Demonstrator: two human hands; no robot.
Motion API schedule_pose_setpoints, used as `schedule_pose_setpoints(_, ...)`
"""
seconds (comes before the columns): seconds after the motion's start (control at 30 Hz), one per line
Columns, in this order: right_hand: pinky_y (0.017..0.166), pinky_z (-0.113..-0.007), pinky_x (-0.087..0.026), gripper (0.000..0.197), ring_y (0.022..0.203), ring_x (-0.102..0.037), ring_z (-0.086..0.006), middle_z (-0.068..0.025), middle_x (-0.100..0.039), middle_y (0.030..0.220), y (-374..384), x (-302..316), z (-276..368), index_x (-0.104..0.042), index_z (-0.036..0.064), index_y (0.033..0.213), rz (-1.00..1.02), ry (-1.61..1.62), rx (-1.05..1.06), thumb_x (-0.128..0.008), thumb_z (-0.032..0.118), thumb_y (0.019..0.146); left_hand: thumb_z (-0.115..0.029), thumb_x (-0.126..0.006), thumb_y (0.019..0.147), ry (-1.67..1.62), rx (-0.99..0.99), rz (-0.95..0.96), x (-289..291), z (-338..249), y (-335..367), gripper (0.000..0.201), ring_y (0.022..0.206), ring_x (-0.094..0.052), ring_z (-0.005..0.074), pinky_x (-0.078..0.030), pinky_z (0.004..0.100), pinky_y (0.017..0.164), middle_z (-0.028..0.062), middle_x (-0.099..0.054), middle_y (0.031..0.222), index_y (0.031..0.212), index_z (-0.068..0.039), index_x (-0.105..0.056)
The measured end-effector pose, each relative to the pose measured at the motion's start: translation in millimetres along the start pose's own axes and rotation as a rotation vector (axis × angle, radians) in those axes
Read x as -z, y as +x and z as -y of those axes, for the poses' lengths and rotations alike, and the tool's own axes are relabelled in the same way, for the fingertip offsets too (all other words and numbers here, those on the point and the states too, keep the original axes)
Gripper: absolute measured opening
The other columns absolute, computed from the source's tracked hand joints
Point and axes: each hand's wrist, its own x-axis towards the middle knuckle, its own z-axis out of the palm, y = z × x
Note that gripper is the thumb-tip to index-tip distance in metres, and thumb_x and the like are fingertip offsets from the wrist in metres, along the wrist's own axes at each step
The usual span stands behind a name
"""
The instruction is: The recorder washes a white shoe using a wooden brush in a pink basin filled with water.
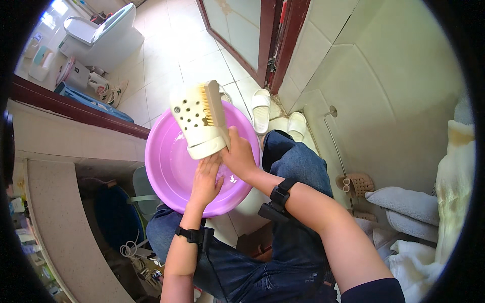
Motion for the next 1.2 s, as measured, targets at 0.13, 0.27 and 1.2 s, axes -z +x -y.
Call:
schedule_pose_setpoints(0.13,0.06,-0.048,-0.042,0.021,0.073,-0.056,-0.0438,-0.0245,-0.056,0.072,2,0,0,-0.043,0.0008,0.094,0.02,-0.01,0.039,-0.055,0.009,0.078,-0.007,-0.063,0.072,-0.056,0.033,0.051,-4,1,-1,0.055,0.116,-0.041,0.0385,-0.032,0.0442,0.099,0.022,-0.047,0.122,0.122,0.0,-0.043)
schedule_pose_setpoints(0.27,0.058,-0.045,-0.043,0.018,0.073,-0.057,-0.0427,-0.0242,-0.057,0.072,3,-4,-2,-0.045,0.0014,0.091,-0.007,0.04,0.114,-0.057,0.008,0.078,-0.007,-0.063,0.072,-0.037,0.053,0.035,-4,0,-1,0.057,0.114,-0.042,0.0397,-0.034,0.0445,0.097,0.023,-0.047,0.121,0.124,0.0,-0.042)
schedule_pose_setpoints(1.2,0.069,-0.041,-0.047,0.038,0.086,-0.059,-0.04,-0.0244,-0.059,0.09,0,7,16,-0.048,-0.0001,0.105,-0.07,0.07,0.209,-0.066,0.018,0.077,-0.01,-0.06,0.073,0.03,0.016,-0.061,6,-2,1,0.04,0.112,-0.044,0.0381,-0.032,0.0482,0.097,0.0181,-0.052,0.116,0.113,-0.006,-0.056)
